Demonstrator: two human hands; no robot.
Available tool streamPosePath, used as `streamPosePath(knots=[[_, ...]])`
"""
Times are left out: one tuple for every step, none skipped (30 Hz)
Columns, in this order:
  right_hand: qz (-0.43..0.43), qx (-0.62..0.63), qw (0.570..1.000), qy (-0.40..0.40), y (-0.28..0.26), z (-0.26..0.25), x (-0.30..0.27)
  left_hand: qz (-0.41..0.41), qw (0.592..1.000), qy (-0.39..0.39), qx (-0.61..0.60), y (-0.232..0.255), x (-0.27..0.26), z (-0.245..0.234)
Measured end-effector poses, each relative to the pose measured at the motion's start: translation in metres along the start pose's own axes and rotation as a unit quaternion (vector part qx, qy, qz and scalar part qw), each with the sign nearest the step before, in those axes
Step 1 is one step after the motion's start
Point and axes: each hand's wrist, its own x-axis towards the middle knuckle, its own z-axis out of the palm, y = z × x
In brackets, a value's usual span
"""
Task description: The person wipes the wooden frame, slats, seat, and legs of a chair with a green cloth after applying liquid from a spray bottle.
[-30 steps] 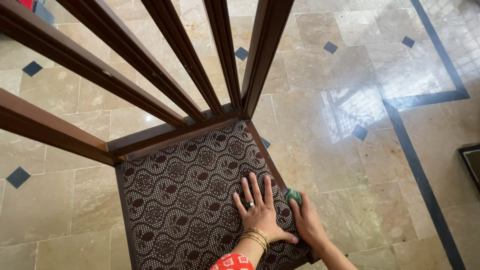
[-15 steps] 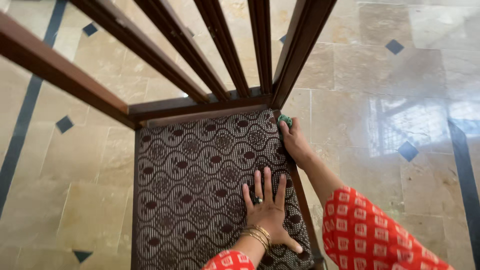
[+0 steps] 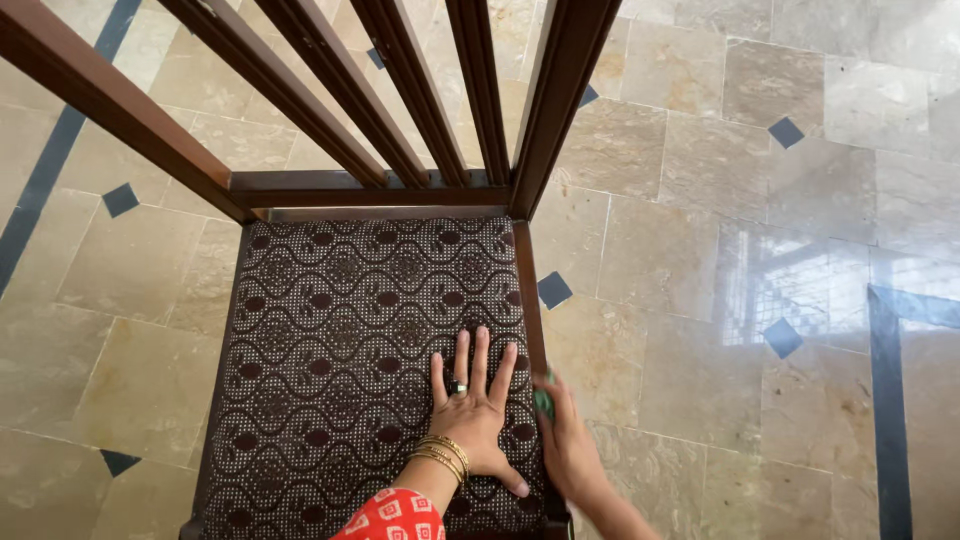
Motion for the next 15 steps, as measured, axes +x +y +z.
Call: streamPosePath(knots=[[-0.111,-0.014,0.993,0.032,-0.007,-0.002,0.023,0.001,1.000,0.001,0.003,0.000,0.000,0.000],[-0.221,-0.026,0.973,0.057,-0.013,-0.003,0.048,0.002,1.000,-0.002,0.001,0.000,0.000,0.000],[-0.179,-0.006,0.983,0.037,-0.020,-0.007,0.075,0.003,1.000,-0.005,-0.001,-0.001,0.002,0.000],[-0.135,0.014,0.991,0.018,-0.026,-0.009,0.104,0.005,1.000,-0.010,-0.002,-0.002,0.003,0.000],[-0.160,0.019,0.987,0.015,-0.032,-0.010,0.130,0.001,1.000,-0.015,-0.007,-0.003,0.001,0.001],[-0.186,0.022,0.982,0.017,-0.038,-0.013,0.154,0.001,1.000,-0.017,-0.010,-0.002,0.001,0.001],[-0.181,0.036,0.983,0.000,-0.044,-0.016,0.175,0.001,1.000,-0.020,-0.013,-0.002,0.001,0.001],[-0.175,0.047,0.983,-0.017,-0.047,-0.019,0.188,-0.001,1.000,-0.023,-0.015,-0.001,0.003,0.001],[-0.170,0.051,0.984,-0.020,-0.047,-0.020,0.193,-0.002,0.999,-0.027,-0.017,-0.001,0.003,0.001],[-0.166,0.057,0.984,-0.025,-0.048,-0.020,0.195,-0.005,0.999,-0.031,-0.019,-0.001,0.002,0.000],[-0.161,0.062,0.984,-0.030,-0.048,-0.019,0.195,-0.010,0.999,-0.033,-0.015,0.000,0.000,-0.001],[-0.180,0.046,0.982,-0.018,-0.045,-0.017,0.186,-0.013,0.999,-0.034,-0.012,0.001,0.001,-0.003],[-0.198,0.029,0.980,-0.006,-0.041,-0.012,0.168,-0.016,0.999,-0.035,-0.008,0.003,0.001,-0.004],[-0.220,0.010,0.975,0.010,-0.039,-0.013,0.152,-0.017,0.999,-0.037,0.007,0.003,0.002,-0.007],[-0.187,0.018,0.982,0.001,-0.037,-0.013,0.130,-0.019,0.999,-0.038,0.023,0.002,0.001,-0.009]])
